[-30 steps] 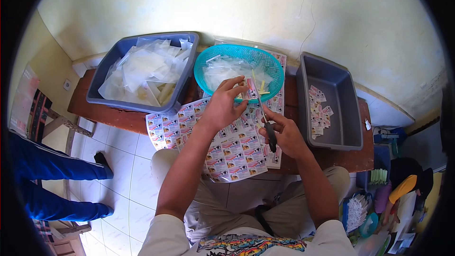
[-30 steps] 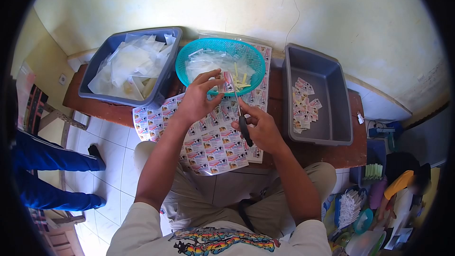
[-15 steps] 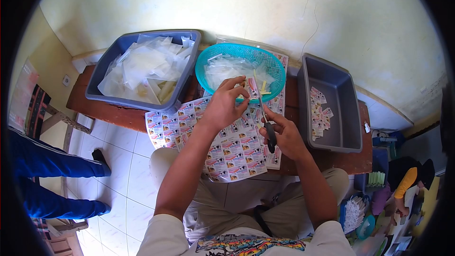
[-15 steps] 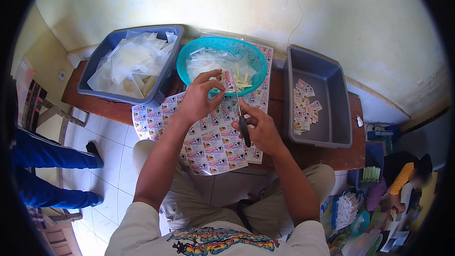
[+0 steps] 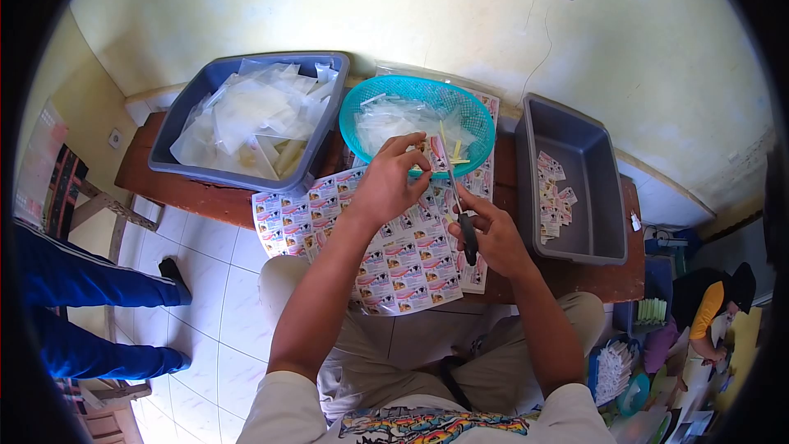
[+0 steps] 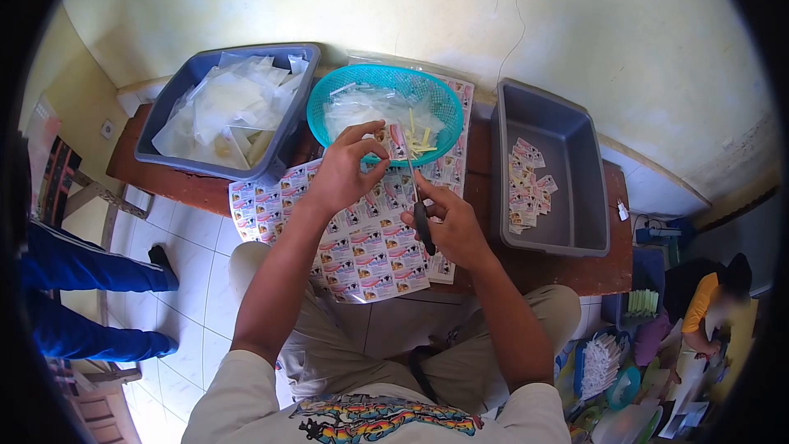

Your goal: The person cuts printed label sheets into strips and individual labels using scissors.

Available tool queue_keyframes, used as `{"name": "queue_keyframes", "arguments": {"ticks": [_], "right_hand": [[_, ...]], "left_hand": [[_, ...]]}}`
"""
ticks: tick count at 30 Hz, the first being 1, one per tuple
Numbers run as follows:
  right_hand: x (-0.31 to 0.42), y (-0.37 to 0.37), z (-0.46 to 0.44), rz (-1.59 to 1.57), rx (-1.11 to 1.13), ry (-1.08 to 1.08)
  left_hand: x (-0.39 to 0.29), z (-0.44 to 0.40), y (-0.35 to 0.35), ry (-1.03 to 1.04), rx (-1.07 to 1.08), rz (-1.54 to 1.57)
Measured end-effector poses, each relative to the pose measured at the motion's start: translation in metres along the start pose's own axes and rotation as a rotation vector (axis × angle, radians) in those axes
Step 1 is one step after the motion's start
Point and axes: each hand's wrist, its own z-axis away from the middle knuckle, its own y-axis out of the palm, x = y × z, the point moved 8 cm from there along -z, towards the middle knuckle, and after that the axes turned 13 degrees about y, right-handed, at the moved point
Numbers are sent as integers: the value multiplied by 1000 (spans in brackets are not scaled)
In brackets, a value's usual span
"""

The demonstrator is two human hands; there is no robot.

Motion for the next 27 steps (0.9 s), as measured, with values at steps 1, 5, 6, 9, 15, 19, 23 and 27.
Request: {"name": "queue_keyframes", "arguments": {"ticks": [1, 5, 6, 9, 15, 19, 23, 27], "right_hand": [[1, 0, 0, -6, 0, 5], [1, 3, 1, -20, 15, 21], [1, 3, 2, -17, 18, 19], [-1, 2, 1, -20, 17, 8], [0, 1, 2, -5, 11, -7], [5, 0, 5, 9, 8, 1], [4, 0, 4, -2, 5, -9], [2, 0, 3, 4, 15, 3]], "left_hand": [[0, 0, 0, 0, -2, 2], [1, 1, 1, 1, -5, 2], [1, 1, 1, 4, -6, -1], [1, 1, 1, 10, -8, -4], [2, 2, 0, 0, -10, 20], [1, 2, 0, 0, -18, 52], [-1, 3, -1, 20, -16, 22], [-3, 3, 0, 23, -2, 29]]}}
